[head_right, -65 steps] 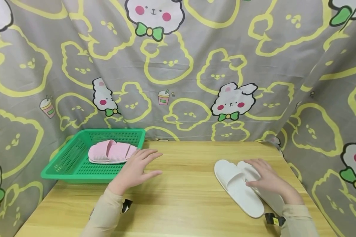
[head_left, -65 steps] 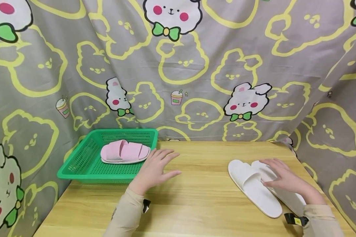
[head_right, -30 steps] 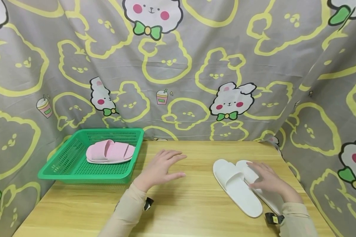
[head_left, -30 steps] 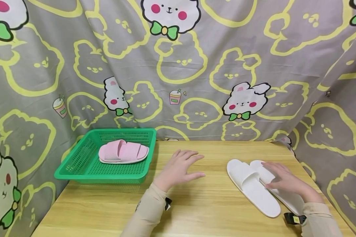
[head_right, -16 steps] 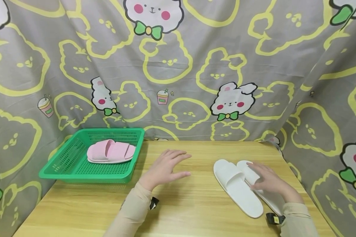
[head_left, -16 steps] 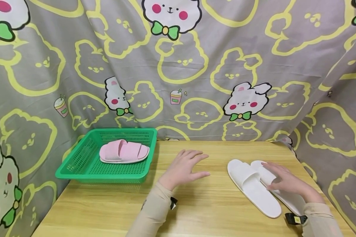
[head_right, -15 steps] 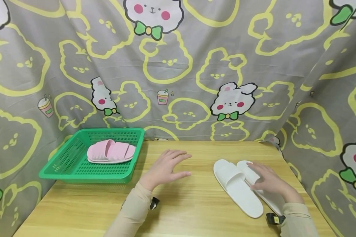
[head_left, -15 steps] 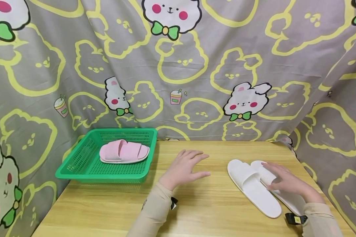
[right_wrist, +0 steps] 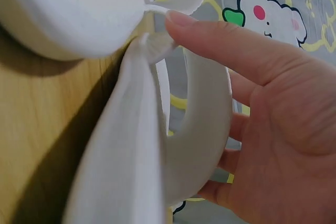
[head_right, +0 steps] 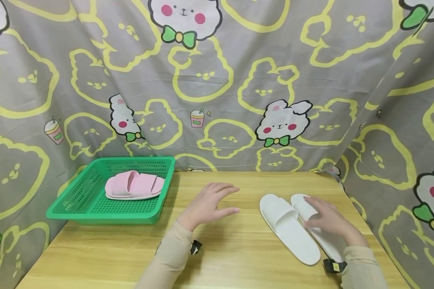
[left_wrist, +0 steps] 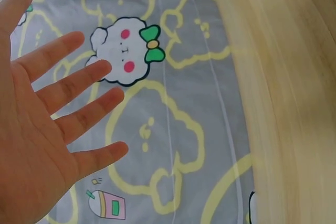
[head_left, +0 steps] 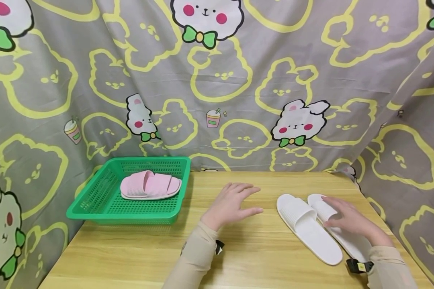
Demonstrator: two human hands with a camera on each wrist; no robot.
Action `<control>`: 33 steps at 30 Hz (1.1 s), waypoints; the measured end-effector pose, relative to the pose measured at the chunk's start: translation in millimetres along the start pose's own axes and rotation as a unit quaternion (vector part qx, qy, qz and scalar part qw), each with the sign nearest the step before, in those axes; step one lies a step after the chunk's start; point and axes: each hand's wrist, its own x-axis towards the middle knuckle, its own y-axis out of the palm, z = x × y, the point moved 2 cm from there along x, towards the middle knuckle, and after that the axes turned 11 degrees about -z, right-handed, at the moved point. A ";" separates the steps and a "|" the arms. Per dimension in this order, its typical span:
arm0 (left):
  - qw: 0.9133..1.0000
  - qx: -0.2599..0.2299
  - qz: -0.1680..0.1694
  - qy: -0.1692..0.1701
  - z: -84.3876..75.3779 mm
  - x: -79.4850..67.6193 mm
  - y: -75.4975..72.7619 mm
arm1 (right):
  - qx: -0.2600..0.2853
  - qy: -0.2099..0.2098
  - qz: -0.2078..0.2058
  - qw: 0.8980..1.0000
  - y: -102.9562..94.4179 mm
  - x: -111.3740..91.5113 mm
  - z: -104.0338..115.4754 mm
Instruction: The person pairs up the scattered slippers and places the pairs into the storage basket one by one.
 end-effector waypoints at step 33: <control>0.999 -0.024 0.028 -0.008 -12.0 14.2 26.9 | -0.029 0.019 -0.016 0.999 -10.7 -2.5 -12.6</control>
